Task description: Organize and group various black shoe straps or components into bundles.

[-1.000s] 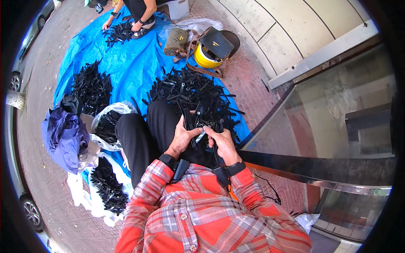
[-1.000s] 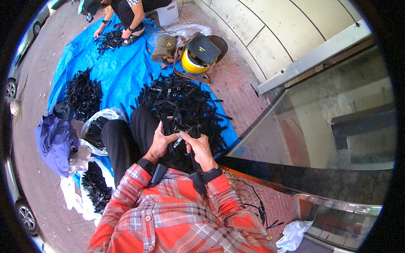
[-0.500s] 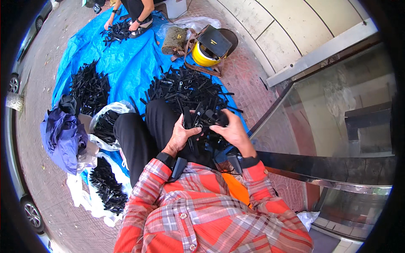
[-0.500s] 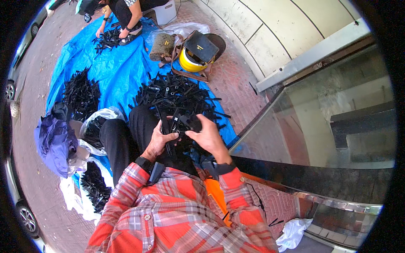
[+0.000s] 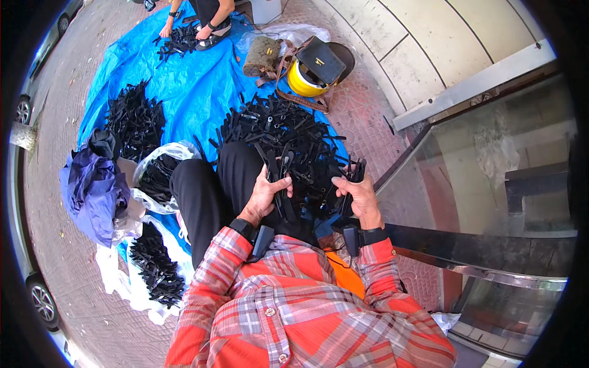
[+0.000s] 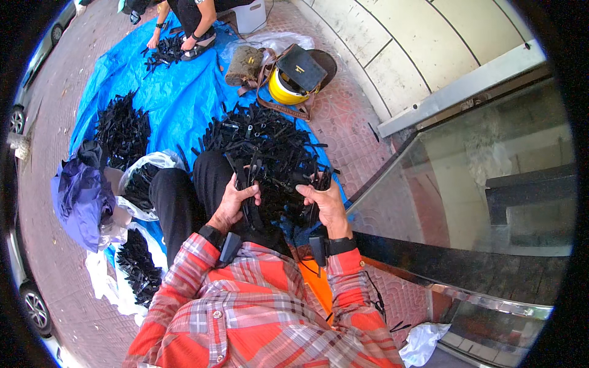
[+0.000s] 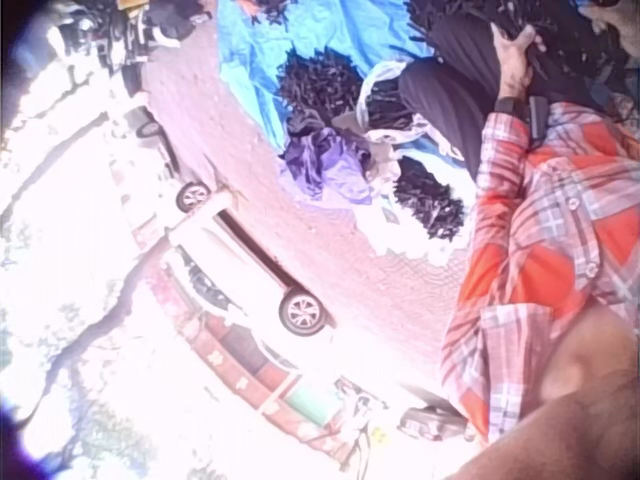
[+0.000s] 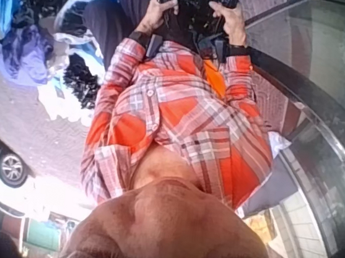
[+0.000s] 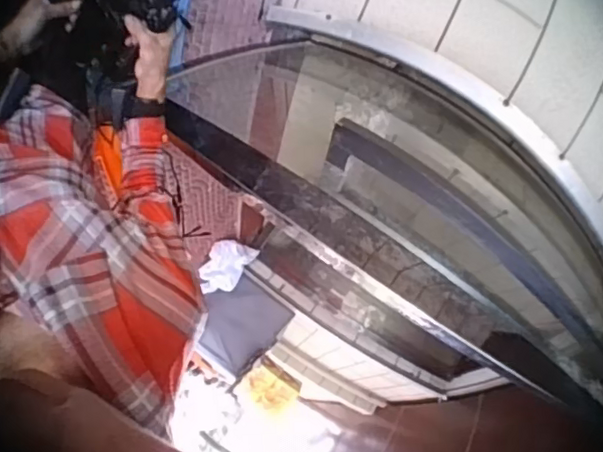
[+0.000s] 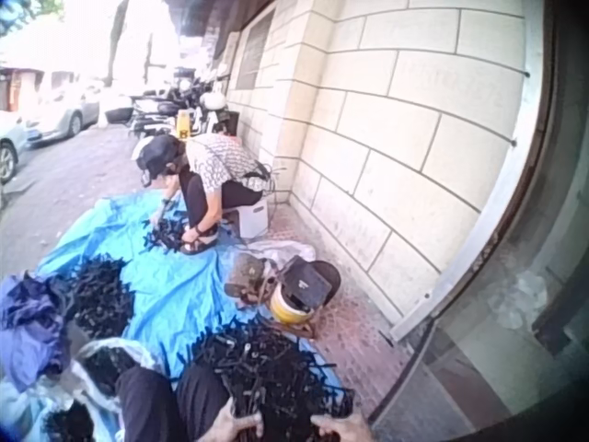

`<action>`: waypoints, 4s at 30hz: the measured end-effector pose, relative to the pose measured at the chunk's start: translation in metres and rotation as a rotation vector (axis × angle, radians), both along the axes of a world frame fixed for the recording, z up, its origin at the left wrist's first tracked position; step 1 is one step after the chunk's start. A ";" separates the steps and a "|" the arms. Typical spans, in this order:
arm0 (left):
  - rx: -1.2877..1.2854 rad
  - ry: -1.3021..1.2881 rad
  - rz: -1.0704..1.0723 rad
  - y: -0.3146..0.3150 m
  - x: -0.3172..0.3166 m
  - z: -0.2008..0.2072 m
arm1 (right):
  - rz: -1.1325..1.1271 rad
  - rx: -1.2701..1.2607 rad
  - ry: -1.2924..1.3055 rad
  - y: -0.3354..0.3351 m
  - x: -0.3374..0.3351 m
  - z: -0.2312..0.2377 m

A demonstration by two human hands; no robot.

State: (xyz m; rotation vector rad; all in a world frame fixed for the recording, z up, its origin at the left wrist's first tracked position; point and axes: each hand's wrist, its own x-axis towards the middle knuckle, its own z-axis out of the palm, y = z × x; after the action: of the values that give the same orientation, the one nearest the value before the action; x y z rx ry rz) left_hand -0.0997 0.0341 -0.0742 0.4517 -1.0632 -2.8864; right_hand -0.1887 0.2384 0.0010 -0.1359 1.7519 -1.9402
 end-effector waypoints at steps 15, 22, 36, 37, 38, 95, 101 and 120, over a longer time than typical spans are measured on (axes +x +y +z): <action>-0.021 -0.151 -0.001 0.000 -0.005 0.000 | 0.785 0.314 1.166 -0.048 0.064 -0.002; 0.160 -0.065 0.000 -0.004 0.001 -0.004 | 0.523 0.138 0.993 -0.056 0.080 0.000; -0.020 0.055 -0.119 -0.009 0.003 0.001 | 0.060 -0.117 -0.107 -0.084 0.021 -0.034; -0.032 0.071 -0.137 -0.008 0.003 0.000 | 0.045 -0.092 -0.104 -0.088 0.023 -0.039; -0.030 0.079 -0.130 -0.009 0.004 -0.001 | 0.048 -0.094 -0.104 -0.088 0.023 -0.042; 0.539 -0.080 0.446 -0.123 0.128 0.044 | 0.613 -0.091 -0.346 -0.291 0.022 -0.024; 0.364 -0.229 0.266 -0.069 0.082 0.050 | 0.205 0.156 0.354 -0.154 0.042 -0.017; 0.399 -0.360 -0.016 -0.030 0.067 0.051 | 0.306 0.049 0.574 -0.066 0.075 0.049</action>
State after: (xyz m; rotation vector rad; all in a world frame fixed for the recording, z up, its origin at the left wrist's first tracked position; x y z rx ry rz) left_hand -0.0332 0.0038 -0.0230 1.0125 -0.4990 -3.1054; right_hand -0.1133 0.1723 0.0500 -0.9651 1.9731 -1.7299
